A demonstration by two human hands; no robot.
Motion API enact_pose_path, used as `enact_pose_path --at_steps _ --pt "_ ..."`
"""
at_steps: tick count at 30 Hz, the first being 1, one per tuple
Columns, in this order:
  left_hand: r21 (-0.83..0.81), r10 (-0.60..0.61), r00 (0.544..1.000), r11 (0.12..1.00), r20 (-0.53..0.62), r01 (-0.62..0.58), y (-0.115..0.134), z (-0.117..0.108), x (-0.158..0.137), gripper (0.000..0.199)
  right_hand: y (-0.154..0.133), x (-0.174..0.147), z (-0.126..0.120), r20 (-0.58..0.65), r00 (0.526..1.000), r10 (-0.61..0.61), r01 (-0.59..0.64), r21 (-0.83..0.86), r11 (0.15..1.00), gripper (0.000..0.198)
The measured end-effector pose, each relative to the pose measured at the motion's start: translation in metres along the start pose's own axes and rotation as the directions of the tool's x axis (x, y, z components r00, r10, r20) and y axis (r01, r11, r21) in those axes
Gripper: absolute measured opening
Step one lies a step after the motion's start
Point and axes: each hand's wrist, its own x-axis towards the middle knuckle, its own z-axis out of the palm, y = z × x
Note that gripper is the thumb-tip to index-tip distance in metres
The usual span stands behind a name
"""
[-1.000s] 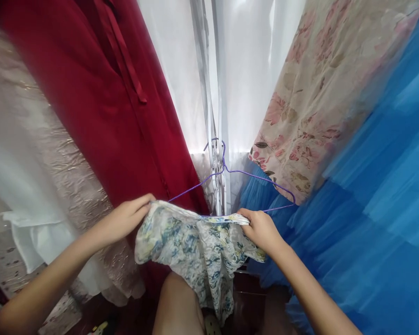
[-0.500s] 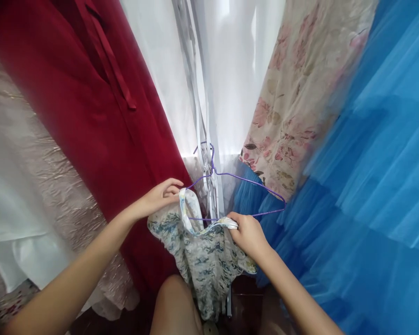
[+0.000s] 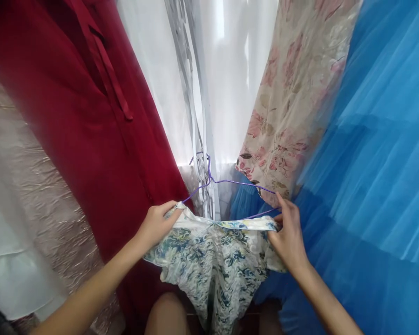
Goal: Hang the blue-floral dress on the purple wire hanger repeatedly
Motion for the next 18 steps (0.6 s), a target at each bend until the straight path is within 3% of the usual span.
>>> enact_pose_path --at_steps 5,9,11,14,15,16,17,18 --pt "0.044 -0.018 1.0 0.999 0.001 0.018 0.008 -0.003 -0.003 0.034 0.007 0.039 0.0 0.079 0.992 -0.095 0.106 -0.142 0.984 0.078" --pt "0.206 -0.025 1.0 0.978 0.0 0.024 0.006 -0.013 0.001 0.033 0.001 0.06 -0.01 0.265 0.964 0.007 0.023 -0.111 0.993 0.057" --pt "0.232 -0.032 0.999 0.972 -0.038 0.04 -0.001 -0.02 0.004 0.031 -0.005 0.064 -0.025 0.483 0.872 0.075 -0.093 0.014 0.996 0.037" --pt "0.1 -0.044 0.997 0.994 -0.058 0.05 -0.016 -0.028 0.007 0.033 -0.014 0.061 -0.046 0.809 0.578 0.113 -0.462 0.21 0.861 0.021" --pt "0.04 -0.049 0.997 0.998 -0.05 0.052 -0.021 -0.029 0.006 0.034 -0.017 0.057 -0.049 0.853 0.513 0.099 -0.569 0.252 0.783 0.022" --pt "-0.01 -0.055 0.998 0.998 -0.041 0.055 -0.027 -0.029 0.005 0.035 -0.02 0.053 -0.048 0.85 0.518 0.094 -0.625 0.302 0.72 0.024" --pt "-0.053 -0.061 0.998 0.997 -0.032 0.059 -0.032 -0.028 0.003 0.036 -0.023 0.048 -0.043 0.809 0.579 0.104 -0.629 0.362 0.688 0.027" --pt "-0.089 -0.067 0.997 0.994 -0.026 0.065 -0.037 -0.026 0.001 0.036 -0.027 0.044 -0.036 0.733 0.669 0.124 -0.589 0.422 0.689 0.031"
